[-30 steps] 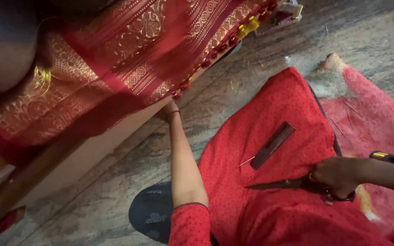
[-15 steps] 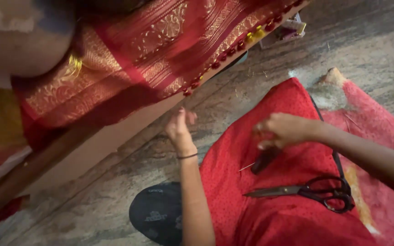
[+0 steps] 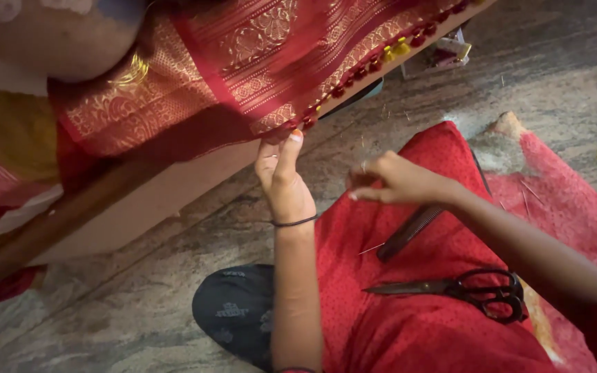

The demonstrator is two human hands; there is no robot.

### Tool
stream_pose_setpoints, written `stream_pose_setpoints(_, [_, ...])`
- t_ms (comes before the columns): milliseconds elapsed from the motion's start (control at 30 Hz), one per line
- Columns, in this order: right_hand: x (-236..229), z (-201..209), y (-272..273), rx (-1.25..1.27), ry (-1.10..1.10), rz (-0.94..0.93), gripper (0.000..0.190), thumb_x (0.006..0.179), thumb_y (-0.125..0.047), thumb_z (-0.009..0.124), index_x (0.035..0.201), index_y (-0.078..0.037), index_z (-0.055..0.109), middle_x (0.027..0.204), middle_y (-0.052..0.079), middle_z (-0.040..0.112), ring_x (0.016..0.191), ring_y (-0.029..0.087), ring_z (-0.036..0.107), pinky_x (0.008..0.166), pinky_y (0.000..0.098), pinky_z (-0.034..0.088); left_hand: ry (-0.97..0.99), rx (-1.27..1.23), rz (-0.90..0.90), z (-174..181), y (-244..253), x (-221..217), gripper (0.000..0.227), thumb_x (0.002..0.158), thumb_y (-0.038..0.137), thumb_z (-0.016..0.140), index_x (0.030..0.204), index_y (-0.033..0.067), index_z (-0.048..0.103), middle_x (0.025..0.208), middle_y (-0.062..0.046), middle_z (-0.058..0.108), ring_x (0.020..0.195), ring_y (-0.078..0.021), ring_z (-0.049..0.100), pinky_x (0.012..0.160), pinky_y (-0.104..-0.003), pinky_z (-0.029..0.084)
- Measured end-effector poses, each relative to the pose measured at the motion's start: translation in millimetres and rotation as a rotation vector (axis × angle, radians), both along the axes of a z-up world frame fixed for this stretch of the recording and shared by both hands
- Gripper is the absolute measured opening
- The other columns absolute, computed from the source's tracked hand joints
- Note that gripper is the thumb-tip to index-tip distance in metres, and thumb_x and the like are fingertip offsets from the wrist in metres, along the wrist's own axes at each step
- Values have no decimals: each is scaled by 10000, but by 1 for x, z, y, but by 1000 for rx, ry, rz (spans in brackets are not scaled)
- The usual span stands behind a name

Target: The recorder is creating decorative tassels for a red and gold textile, likely a saree.

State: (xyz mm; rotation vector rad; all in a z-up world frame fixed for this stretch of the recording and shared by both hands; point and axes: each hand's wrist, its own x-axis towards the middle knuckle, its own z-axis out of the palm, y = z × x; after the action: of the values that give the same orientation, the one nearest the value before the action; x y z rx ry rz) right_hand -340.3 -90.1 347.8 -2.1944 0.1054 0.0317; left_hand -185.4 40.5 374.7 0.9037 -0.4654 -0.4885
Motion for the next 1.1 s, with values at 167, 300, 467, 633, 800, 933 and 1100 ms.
stream_pose_setpoints(167, [30, 36, 7, 804, -238, -418, 306, 915, -173, 716, 1199, -67, 671, 1088, 54, 753, 998, 184, 711, 897, 363, 574, 56, -34, 88, 5, -5, -13, 176, 983, 22, 633, 1147, 14, 695, 1117, -55, 701, 1034, -140, 628, 989, -310, 471])
stream_pose_setpoints(300, [44, 66, 8, 1323, -312, -453, 257, 925, -135, 703, 1177, -87, 682, 1128, 26, 751, 1063, 151, 702, 967, 343, 551, 65, -79, 99, 21, -8, -26, 189, 974, 5, 615, 1151, 15, 683, 1115, -46, 695, 1032, -123, 623, 974, -298, 475])
stream_pose_setpoints(467, [47, 47, 17, 1441, -310, -427, 93, 985, -59, 706, 1076, -47, 715, 1068, 49, 740, 1014, 169, 682, 942, 341, 530, 82, -106, 67, 22, -7, -31, 89, 1051, 53, 627, 1124, 22, 665, 1105, -73, 690, 1025, -144, 620, 968, -316, 481])
stream_pose_setpoints(633, [39, 47, 16, 1485, -279, -433, 128, 950, -101, 731, 1069, -59, 707, 1065, 34, 727, 1022, 163, 671, 954, 340, 523, 322, -214, -60, 34, 12, -25, 151, 1021, 183, 603, 1089, 65, 668, 1098, -80, 692, 1050, -172, 639, 978, -339, 469])
stream_pose_setpoints(800, [42, 60, 17, 1623, -271, -427, 251, 893, -203, 767, 1110, -97, 702, 1104, 5, 706, 1061, 174, 652, 965, 336, 509, 347, -124, 1, 15, 16, -8, 196, 1127, 208, 607, 1057, 32, 658, 1189, -124, 692, 1160, -201, 646, 1022, -378, 461])
stream_pose_setpoints(933, [46, 48, 19, 1638, -253, -478, 224, 902, -212, 777, 1089, -123, 692, 1100, 12, 694, 1058, 187, 639, 965, 355, 503, 211, -59, -68, 38, 16, -7, 267, 1066, 243, 591, 1137, 11, 702, 1183, -130, 720, 1109, -200, 669, 1031, -368, 495])
stream_pose_setpoints(1100, [41, 35, 19, 1495, -242, -413, 201, 944, -166, 809, 1077, -84, 683, 1105, 39, 672, 1075, 199, 593, 989, 375, 468, 204, -52, -94, 23, 17, -7, 209, 1052, 195, 645, 1098, -1, 702, 1095, -100, 745, 1008, -167, 689, 953, -339, 521])
